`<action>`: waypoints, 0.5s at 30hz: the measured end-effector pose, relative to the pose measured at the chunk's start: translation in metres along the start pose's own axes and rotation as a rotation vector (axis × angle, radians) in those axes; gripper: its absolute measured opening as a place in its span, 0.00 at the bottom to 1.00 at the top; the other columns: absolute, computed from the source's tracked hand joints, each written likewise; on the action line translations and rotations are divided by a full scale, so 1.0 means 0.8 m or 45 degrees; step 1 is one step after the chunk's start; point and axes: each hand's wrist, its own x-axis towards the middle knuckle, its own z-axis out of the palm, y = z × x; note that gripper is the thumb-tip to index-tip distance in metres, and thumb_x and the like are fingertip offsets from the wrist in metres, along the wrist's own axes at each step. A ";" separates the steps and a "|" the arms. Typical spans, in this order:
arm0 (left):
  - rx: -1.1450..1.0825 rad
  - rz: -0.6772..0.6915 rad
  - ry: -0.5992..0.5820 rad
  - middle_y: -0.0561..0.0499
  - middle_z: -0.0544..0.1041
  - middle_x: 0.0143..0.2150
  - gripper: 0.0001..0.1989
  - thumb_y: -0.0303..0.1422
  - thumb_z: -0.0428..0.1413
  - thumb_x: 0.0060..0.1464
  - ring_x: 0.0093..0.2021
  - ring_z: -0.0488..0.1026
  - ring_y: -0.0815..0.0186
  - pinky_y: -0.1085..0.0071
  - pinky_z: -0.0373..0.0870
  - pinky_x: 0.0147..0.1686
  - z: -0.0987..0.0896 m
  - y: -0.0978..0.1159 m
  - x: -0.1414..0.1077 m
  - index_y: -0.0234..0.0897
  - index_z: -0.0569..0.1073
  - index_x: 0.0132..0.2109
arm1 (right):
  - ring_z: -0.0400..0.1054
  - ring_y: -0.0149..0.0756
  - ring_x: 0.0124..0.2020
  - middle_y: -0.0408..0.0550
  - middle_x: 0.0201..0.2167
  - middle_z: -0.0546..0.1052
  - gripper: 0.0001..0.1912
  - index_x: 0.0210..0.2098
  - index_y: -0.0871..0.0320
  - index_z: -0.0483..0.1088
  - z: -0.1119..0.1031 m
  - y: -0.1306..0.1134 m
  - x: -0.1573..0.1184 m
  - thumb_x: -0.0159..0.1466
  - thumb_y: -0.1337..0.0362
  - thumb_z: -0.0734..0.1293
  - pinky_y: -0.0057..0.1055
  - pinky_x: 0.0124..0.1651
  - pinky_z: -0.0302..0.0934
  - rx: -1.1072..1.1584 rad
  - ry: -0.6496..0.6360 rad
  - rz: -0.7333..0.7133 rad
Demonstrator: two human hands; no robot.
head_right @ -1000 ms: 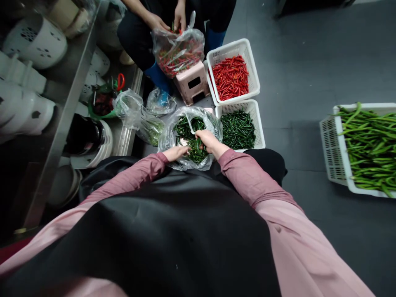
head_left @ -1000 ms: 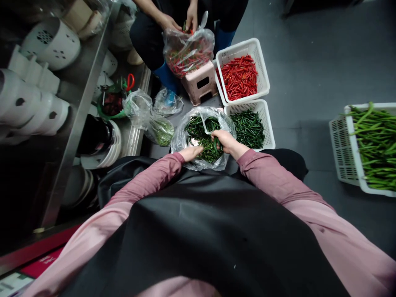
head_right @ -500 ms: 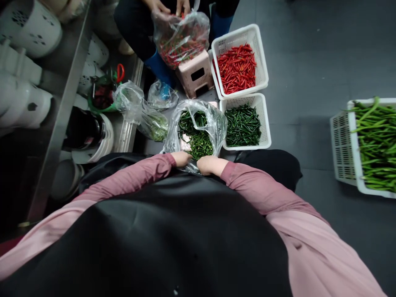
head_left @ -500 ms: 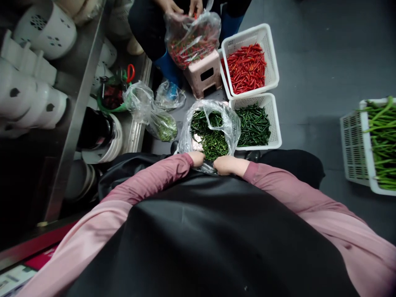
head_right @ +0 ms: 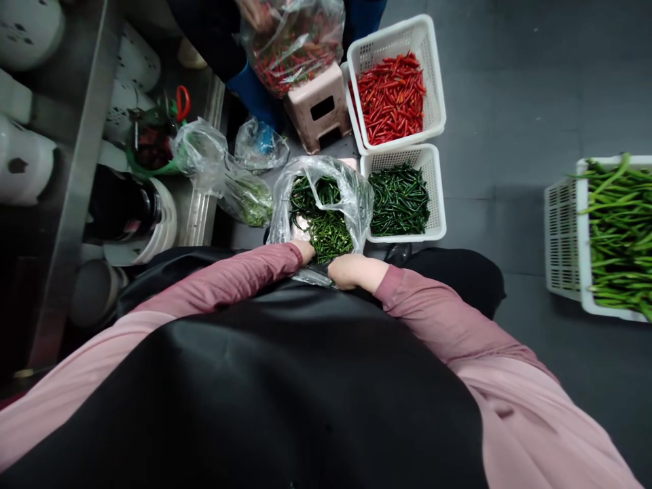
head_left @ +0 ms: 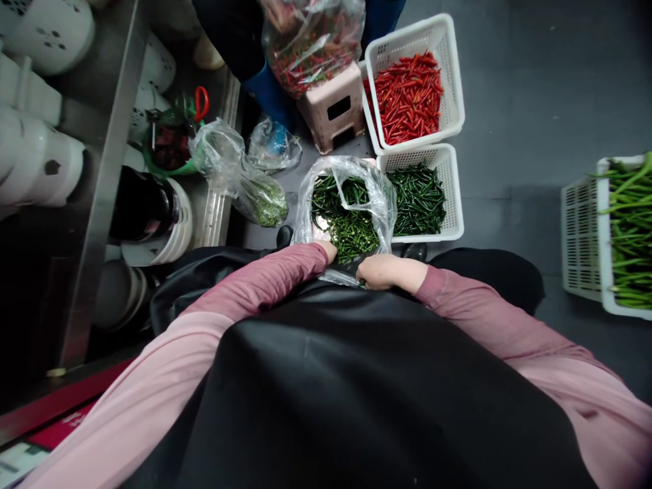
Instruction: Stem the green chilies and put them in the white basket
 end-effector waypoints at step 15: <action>-0.704 -0.263 0.186 0.50 0.77 0.34 0.11 0.34 0.55 0.54 0.26 0.74 0.72 0.77 0.68 0.27 -0.055 -0.007 -0.056 0.33 0.74 0.43 | 0.71 0.42 0.41 0.52 0.41 0.77 0.19 0.48 0.56 0.72 -0.013 0.014 0.024 0.57 0.62 0.65 0.30 0.39 0.60 -0.046 0.285 0.104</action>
